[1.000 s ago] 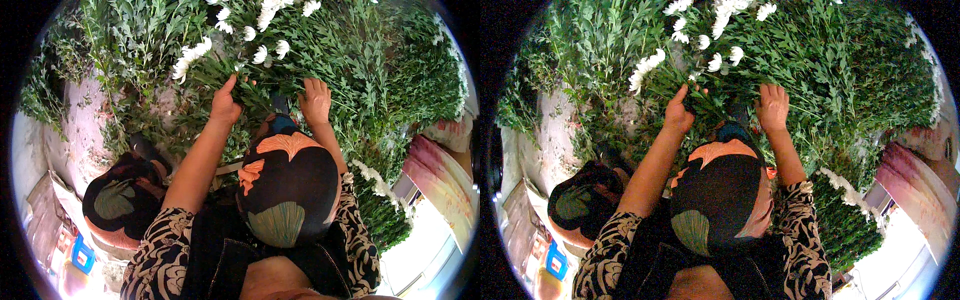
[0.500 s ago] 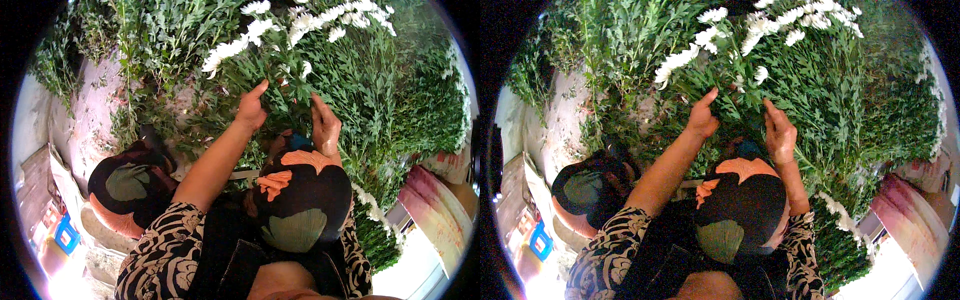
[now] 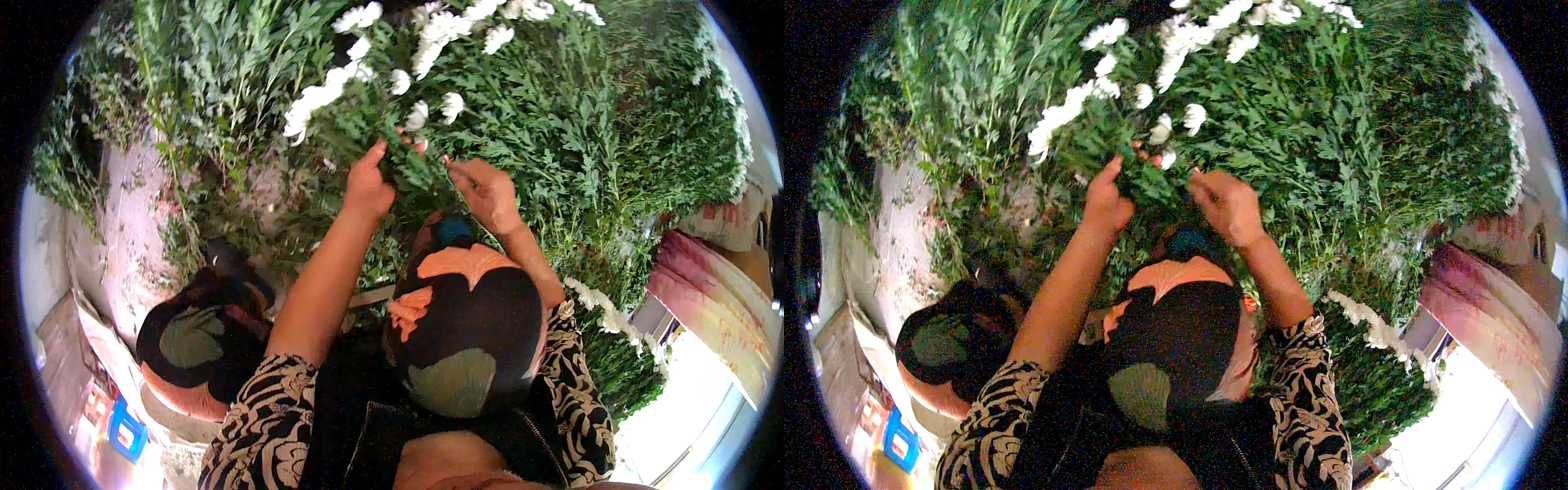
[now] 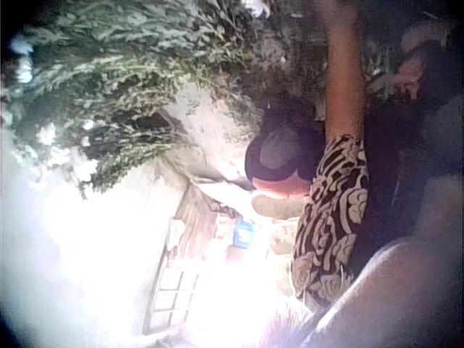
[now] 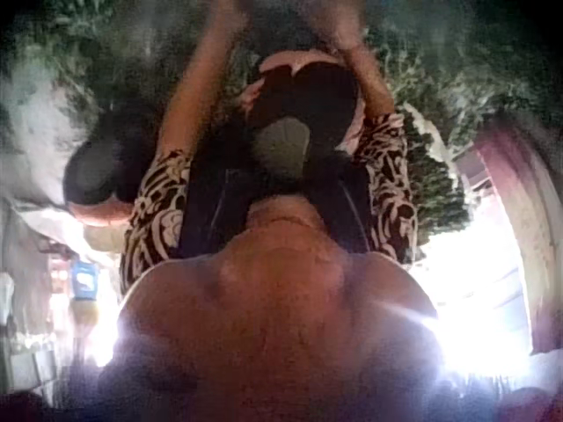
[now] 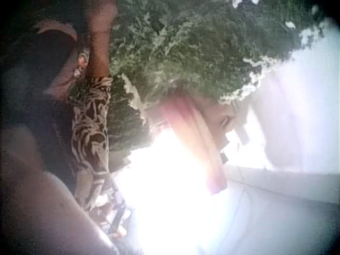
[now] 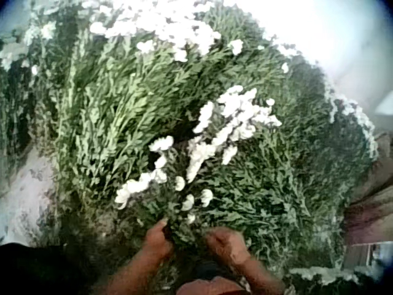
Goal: The person gathers white flowers from a large pile on the floor, aligns the stems, and ties them into bundles using an orange rubber band. The person repeats this process, creating multiple bundles and placing them aside.
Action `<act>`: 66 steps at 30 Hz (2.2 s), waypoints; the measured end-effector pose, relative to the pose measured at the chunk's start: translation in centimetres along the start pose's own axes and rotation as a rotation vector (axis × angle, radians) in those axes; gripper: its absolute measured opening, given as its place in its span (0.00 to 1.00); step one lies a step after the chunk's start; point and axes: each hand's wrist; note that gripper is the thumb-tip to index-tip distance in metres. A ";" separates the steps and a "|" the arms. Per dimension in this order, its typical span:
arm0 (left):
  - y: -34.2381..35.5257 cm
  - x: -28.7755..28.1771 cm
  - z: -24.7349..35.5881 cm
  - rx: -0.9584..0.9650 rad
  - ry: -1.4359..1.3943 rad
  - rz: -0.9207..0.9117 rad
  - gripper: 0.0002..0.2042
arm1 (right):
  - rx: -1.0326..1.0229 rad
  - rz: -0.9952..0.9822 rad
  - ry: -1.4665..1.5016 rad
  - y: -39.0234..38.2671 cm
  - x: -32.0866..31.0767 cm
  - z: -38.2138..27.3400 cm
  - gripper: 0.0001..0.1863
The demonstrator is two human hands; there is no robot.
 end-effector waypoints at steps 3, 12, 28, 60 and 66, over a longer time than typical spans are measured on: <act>0.3 0.3 0.2 0.009 -0.014 0.002 0.16 | -0.075 0.390 -0.556 2.5 -3.0 2.0 0.22; 0.5 0.3 -0.2 -0.006 0.000 0.023 0.17 | -0.168 0.350 -0.578 2.5 -6.5 8.5 0.20; 1.1 2.4 -0.1 -0.058 -0.022 -0.054 0.17 | 0.172 0.193 0.003 3.9 -3.7 0.7 0.18; 1.6 -0.5 -1.2 0.009 0.018 0.106 0.14 | -0.142 0.099 -0.012 2.9 2.2 -3.5 0.10; 1.5 -1.7 -0.1 -0.014 0.020 0.035 0.17 | 0.109 -0.107 -0.422 2.1 6.8 4.7 0.14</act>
Point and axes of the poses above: each hand's wrist, its own y-axis towards the middle knuckle, its own x-axis out of the palm, z = x × y, and after that the axes turned 10 degrees about z, right-handed
